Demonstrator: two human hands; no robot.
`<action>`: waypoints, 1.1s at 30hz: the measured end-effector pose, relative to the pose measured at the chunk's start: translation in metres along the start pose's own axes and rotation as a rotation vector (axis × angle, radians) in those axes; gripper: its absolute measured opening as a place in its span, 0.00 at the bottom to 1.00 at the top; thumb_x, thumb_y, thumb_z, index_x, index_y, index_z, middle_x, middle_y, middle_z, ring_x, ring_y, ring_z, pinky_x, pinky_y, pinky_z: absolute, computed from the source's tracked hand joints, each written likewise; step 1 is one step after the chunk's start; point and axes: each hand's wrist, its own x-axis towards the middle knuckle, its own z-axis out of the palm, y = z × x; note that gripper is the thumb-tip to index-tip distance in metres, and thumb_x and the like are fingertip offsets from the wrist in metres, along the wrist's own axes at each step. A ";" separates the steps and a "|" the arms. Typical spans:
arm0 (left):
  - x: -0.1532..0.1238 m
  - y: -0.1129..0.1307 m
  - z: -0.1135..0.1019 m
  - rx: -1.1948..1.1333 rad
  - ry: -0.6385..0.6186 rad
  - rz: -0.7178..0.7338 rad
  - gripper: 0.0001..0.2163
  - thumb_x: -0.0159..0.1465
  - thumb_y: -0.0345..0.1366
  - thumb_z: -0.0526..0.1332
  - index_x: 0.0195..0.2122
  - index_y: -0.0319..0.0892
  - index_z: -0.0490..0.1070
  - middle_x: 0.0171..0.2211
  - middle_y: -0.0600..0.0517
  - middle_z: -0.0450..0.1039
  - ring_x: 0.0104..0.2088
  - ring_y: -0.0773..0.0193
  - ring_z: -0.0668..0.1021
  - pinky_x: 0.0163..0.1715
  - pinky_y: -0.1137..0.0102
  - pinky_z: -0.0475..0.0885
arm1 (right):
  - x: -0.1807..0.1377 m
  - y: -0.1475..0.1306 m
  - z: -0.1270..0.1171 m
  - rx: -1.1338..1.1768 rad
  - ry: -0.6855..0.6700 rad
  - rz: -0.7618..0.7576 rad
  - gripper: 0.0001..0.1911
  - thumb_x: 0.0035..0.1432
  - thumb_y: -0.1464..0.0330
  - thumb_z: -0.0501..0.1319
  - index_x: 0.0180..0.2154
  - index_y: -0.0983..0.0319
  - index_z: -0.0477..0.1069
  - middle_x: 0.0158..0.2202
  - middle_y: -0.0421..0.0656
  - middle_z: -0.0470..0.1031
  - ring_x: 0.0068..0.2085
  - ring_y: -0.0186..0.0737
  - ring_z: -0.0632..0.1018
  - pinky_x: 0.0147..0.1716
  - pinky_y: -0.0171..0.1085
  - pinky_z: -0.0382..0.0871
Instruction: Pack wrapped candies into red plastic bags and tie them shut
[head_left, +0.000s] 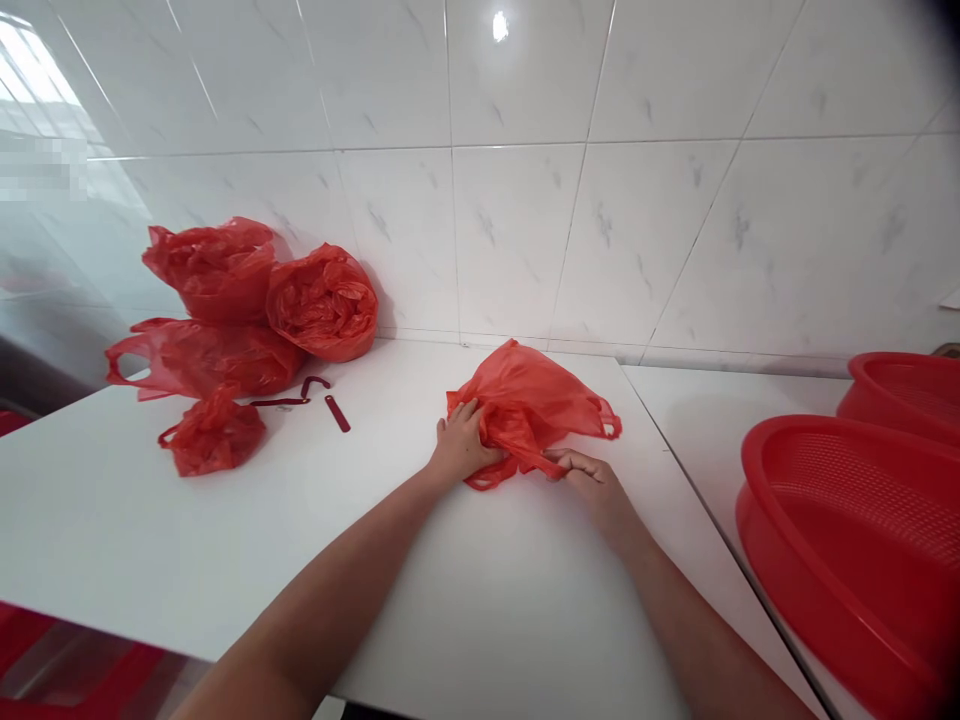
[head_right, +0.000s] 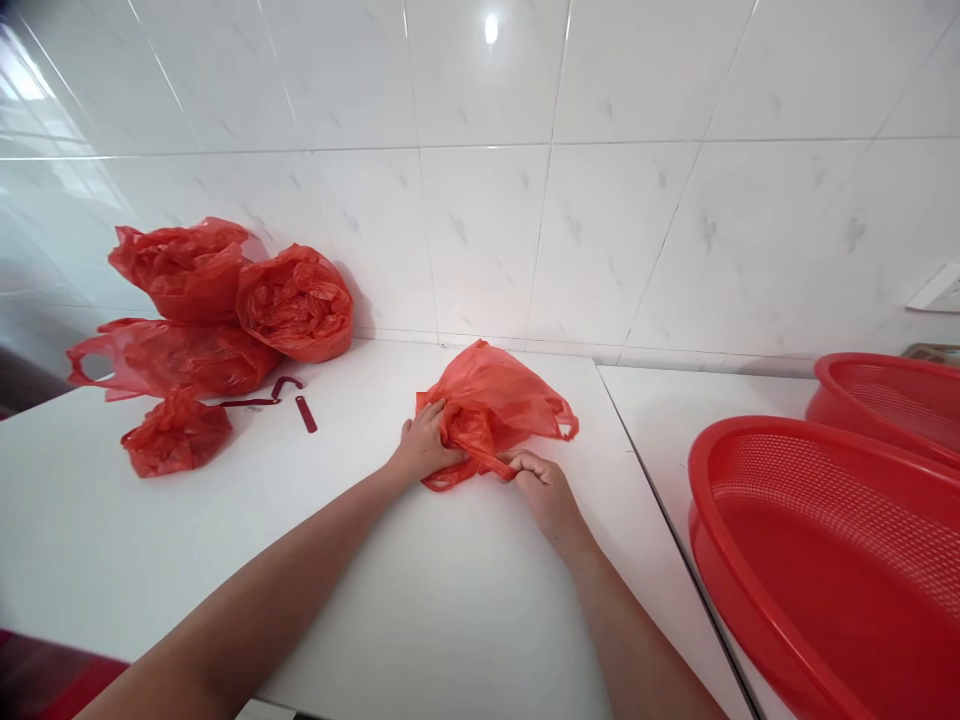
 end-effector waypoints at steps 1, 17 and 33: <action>0.005 -0.003 -0.001 0.008 0.013 -0.039 0.36 0.49 0.49 0.66 0.59 0.51 0.57 0.62 0.45 0.54 0.61 0.44 0.57 0.55 0.46 0.53 | 0.000 -0.001 -0.002 0.016 0.009 0.025 0.09 0.47 0.70 0.51 0.23 0.60 0.69 0.37 0.41 0.75 0.42 0.42 0.72 0.45 0.39 0.61; 0.046 -0.064 -0.020 0.041 0.330 -0.470 0.23 0.58 0.43 0.57 0.53 0.41 0.61 0.54 0.37 0.64 0.56 0.45 0.64 0.56 0.49 0.54 | 0.000 0.012 -0.031 0.113 0.357 0.071 0.06 0.42 0.70 0.52 0.17 0.58 0.57 0.19 0.36 0.55 0.26 0.35 0.62 0.31 0.36 0.60; -0.002 0.013 -0.012 0.070 0.170 0.413 0.25 0.59 0.38 0.60 0.58 0.47 0.59 0.62 0.44 0.55 0.60 0.50 0.60 0.56 0.52 0.59 | 0.002 0.021 -0.049 -0.149 0.670 0.218 0.18 0.43 0.66 0.56 0.39 0.58 0.72 0.39 0.42 0.76 0.36 0.43 0.75 0.33 0.37 0.66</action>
